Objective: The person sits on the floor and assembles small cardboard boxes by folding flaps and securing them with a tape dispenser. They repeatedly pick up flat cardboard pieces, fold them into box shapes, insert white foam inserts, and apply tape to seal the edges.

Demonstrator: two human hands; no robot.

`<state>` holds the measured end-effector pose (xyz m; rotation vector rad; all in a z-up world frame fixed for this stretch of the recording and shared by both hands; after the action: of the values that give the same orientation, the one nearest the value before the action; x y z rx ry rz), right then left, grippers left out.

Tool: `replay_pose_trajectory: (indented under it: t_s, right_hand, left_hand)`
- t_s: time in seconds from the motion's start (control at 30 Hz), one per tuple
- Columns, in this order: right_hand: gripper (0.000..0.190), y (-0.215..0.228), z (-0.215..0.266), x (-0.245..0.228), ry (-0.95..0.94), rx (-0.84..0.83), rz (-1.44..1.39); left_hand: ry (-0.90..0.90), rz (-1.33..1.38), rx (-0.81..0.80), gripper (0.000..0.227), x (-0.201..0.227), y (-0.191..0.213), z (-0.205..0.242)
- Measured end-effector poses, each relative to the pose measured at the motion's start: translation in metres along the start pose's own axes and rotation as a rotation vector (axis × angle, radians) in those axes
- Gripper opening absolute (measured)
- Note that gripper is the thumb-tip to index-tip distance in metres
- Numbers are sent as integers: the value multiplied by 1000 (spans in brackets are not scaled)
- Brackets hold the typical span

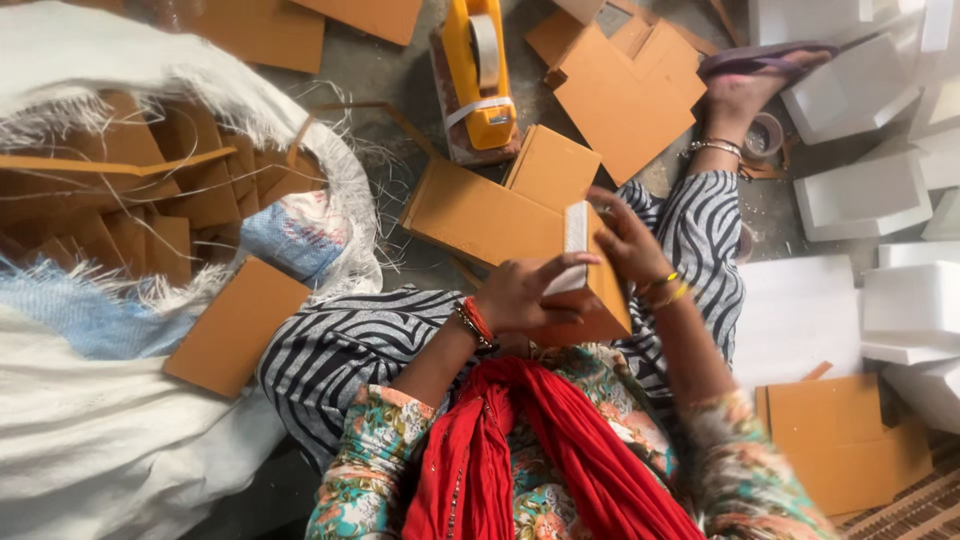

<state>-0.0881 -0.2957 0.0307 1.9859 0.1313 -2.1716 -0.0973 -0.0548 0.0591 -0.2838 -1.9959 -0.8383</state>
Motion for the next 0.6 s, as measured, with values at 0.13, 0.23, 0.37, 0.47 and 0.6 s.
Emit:
replay_pose_trajectory:
  t_s: [0.13, 0.23, 0.37, 0.47, 0.6]
  right_hand:
    - [67, 53, -45, -1, -64, 60, 136]
    - [62, 103, -100, -14, -43, 93, 348]
    - [57, 159, -199, -24, -2, 162, 615]
    - [53, 188, -282, -33, 97, 215, 819]
    - [48, 190, -381, -28, 224, 259, 1031]
  left_hand:
    - [73, 310, -145, 99, -27, 6, 3]
    - [449, 377, -42, 78, -78, 22, 5]
    - [683, -379, 322, 43, -139, 29, 17]
    - [781, -201, 374, 34, -170, 17, 14]
    - [858, -288, 292, 40, -182, 9, 18]
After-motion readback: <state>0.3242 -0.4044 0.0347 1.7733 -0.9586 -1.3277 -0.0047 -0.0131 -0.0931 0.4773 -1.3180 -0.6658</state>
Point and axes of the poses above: each hand's wrist, its own z-axis away from the middle knuckle, its own y-axis out of the back of the hand, x = y × z, the point moved 1 cm from there along -z, towards the middle knuckle, and after that the axes turned 2 degrees about y, right-handed, at the moved point
